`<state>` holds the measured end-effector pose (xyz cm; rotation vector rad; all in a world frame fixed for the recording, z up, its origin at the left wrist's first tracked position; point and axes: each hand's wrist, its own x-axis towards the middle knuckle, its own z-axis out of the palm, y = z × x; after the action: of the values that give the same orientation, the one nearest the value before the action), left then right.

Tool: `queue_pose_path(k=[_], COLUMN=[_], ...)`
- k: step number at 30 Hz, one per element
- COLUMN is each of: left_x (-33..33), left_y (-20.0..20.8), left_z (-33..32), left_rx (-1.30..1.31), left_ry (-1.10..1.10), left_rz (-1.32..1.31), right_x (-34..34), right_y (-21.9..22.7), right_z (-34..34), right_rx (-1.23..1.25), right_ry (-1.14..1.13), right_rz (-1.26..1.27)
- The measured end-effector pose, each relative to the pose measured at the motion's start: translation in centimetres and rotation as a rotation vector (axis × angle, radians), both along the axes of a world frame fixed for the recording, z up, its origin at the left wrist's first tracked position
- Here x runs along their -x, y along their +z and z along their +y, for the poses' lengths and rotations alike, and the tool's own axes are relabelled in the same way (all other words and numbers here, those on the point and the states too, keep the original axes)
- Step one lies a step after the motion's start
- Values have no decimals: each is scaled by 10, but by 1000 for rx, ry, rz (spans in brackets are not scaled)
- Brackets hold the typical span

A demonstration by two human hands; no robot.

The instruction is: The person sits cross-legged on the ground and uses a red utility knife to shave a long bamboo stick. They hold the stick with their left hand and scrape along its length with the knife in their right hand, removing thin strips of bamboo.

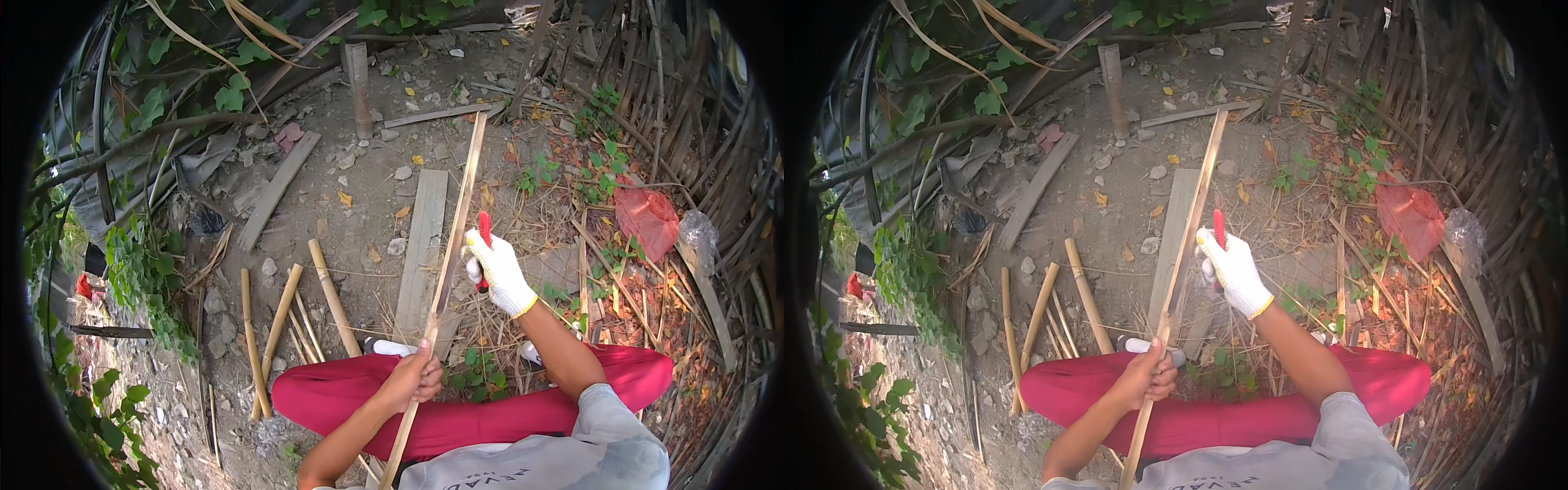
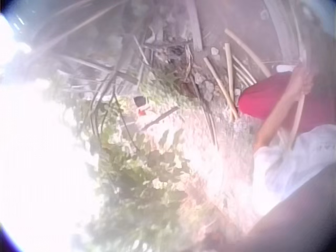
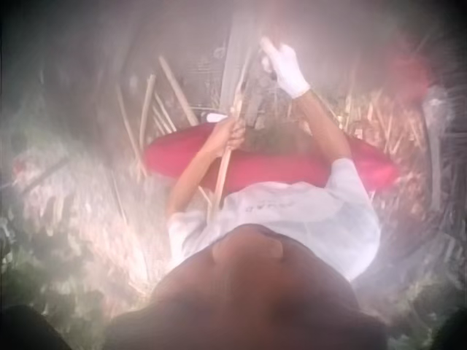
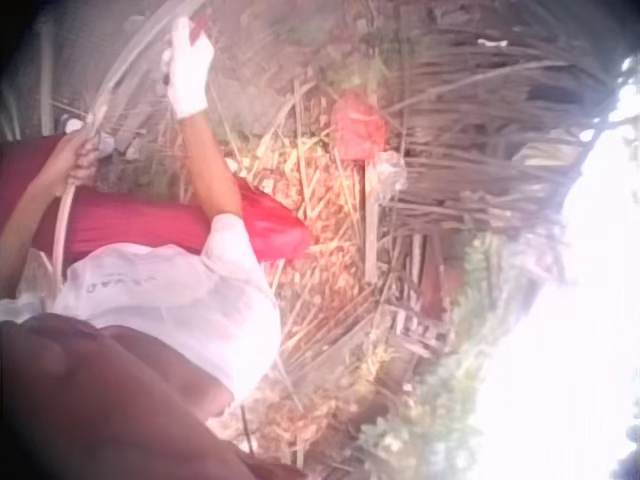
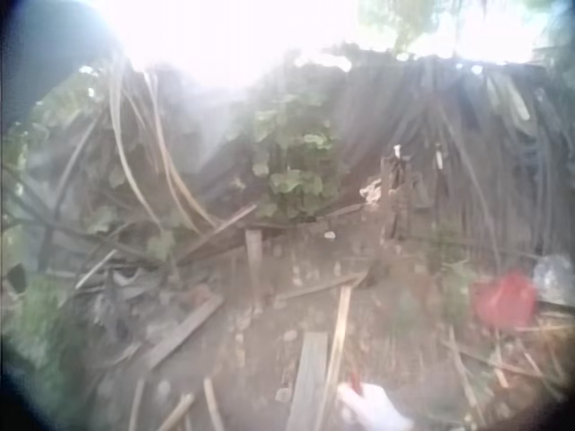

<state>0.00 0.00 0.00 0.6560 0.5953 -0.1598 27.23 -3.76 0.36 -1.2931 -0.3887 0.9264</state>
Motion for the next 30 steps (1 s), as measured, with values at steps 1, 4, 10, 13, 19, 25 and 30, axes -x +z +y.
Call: queue_pose_path(k=[1,4,10,13,19,25,30], left_x=[-6,-19,-26,-18,-1,0,3], left_y=[2,7,-24,-44,-80,-55,-46], left_z=[4,12,11,4,0,-3,-3], left_rx=[-95,-257,-347,-449,-1037,-1303,-1294], left_ry=[18,36,107,121,113,3,-61], left_rz=[52,174,278,256,243,370,424], right_x=[-4,-4,35,43,66,63,64], right_y=[2,-2,-15,-29,-17,-43,-71], right_z=[-1,-21,-20,-16,5,21,30], right_rx=[-21,129,544,623,619,719,736], right_ry=[-19,-29,317,446,517,587,551], right_rz=[-53,-578,-1373,-1382,-1336,-1350,-1344])
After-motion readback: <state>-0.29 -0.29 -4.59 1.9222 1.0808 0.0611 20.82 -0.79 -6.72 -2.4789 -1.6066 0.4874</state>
